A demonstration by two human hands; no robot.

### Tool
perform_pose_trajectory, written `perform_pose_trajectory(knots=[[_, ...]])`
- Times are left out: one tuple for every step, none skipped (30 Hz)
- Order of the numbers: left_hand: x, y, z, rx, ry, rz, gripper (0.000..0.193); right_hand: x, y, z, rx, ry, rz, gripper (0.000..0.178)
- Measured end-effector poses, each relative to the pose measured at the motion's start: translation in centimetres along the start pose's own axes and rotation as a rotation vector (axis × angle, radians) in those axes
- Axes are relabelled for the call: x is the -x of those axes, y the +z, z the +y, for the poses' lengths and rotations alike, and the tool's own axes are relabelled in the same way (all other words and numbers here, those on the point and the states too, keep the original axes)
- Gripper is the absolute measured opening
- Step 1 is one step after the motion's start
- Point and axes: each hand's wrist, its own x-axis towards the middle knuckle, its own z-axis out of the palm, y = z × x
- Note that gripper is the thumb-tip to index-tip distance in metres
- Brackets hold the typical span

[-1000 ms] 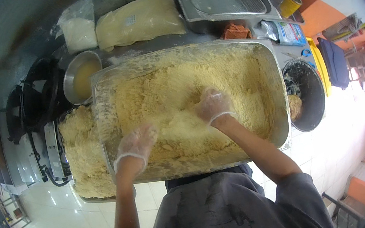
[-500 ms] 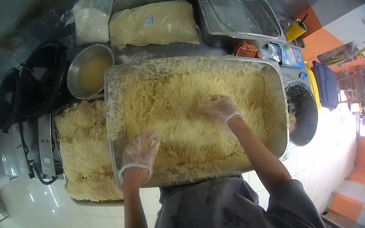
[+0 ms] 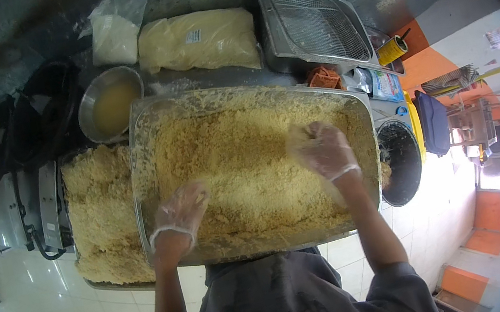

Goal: The person repeatedly picks raw chicken pieces from a bowl, coats them in a tray of breadcrumbs, and places them into a second tray. The process is repeated continuously throughout the clip.

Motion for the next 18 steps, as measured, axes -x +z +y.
perform_pose_trajectory(knots=[[-0.3, 0.1, -0.2, -0.099, 0.067, 0.021, 0.037, 0.2, 0.6, -0.9, -0.071, -0.059, 0.01, 0.037], [-1.0, 0.2, -0.6, -0.016, 0.039, -0.111, 0.037, 0.5, 1.6, -1.9, -0.157, -0.122, 0.049, 0.038], [-2.0, 0.3, -1.1, 0.004, 0.047, -0.195, 0.036, 0.8, 1.5, -2.7, -0.317, 0.0, -0.034, 0.042], [-2.5, 0.4, -1.4, 0.014, 0.093, -0.203, 0.036, 1.1, 1.2, -3.4, -0.564, 0.142, -0.113, 0.046], [-3.3, 0.8, -1.4, 0.079, -0.057, -0.327, 0.036, 1.7, 1.1, -4.1, -0.622, 0.284, -0.14, 0.05], [-4.5, 1.3, -1.2, 0.132, -0.165, -0.375, 0.037, 1.7, 0.1, -4.4, -0.175, 0.322, -0.23, 0.049], [-5.1, 1.7, -0.8, 0.151, -0.298, -0.506, 0.038, 1.9, -0.3, -4.5, 0.308, 0.337, -0.257, 0.049], [-5.8, 2.1, -0.3, 0.231, -0.364, -0.486, 0.039, 2.4, -0.3, -4.3, 0.284, 0.447, -0.398, 0.045], [-6.3, 2.5, 0.6, 0.275, -0.454, -0.558, 0.041, 2.7, -0.1, -3.9, 0.287, 0.556, -0.488, 0.041], [-7.2, 3.3, 1.9, 0.307, -0.539, -0.548, 0.044, 3.3, 0.6, -3.2, 0.281, 0.666, -0.599, 0.038], [-7.7, 4.1, 3.6, 0.303, -0.59, -0.62, 0.047, 4.2, 2.0, -2.4, 0.219, 0.588, -0.559, 0.037], [-7.9, 4.7, 5.3, 0.286, -0.638, -0.616, 0.051, 5.0, 4.1, -1.6, 0.146, 0.515, -0.541, 0.036], [-8.5, 5.0, 6.0, 0.267, -0.591, -0.712, 0.054, 5.1, 5.7, -0.4, 0.111, 0.488, -0.591, 0.036], [-9.1, 5.2, 6.8, 0.16, -0.385, -0.81, 0.057, 5.2, 7.3, 0.6, 0.103, 0.307, -0.558, 0.037], [-9.8, 5.2, 7.2, 0.055, -0.079, -0.997, 0.06, 5.1, 8.5, 1.6, 0.134, 0.173, -0.595, 0.038], [-9.9, 5.0, 7.9, 0.059, -0.005, -1.04, 0.063, 5.1, 9.4, 2.3, 0.196, 0.036, -0.609, 0.039], [-10.3, 4.8, 8.1, 0.174, -0.067, -1.03, 0.065, 5.0, 10.0, 2.7, -0.012, 0.124, -0.62, 0.042], [-10.4, 4.5, 8.3, 0.391, -0.363, -0.86, 0.067, 4.8, 10.5, 2.9, -0.184, 0.206, -0.608, 0.045]])
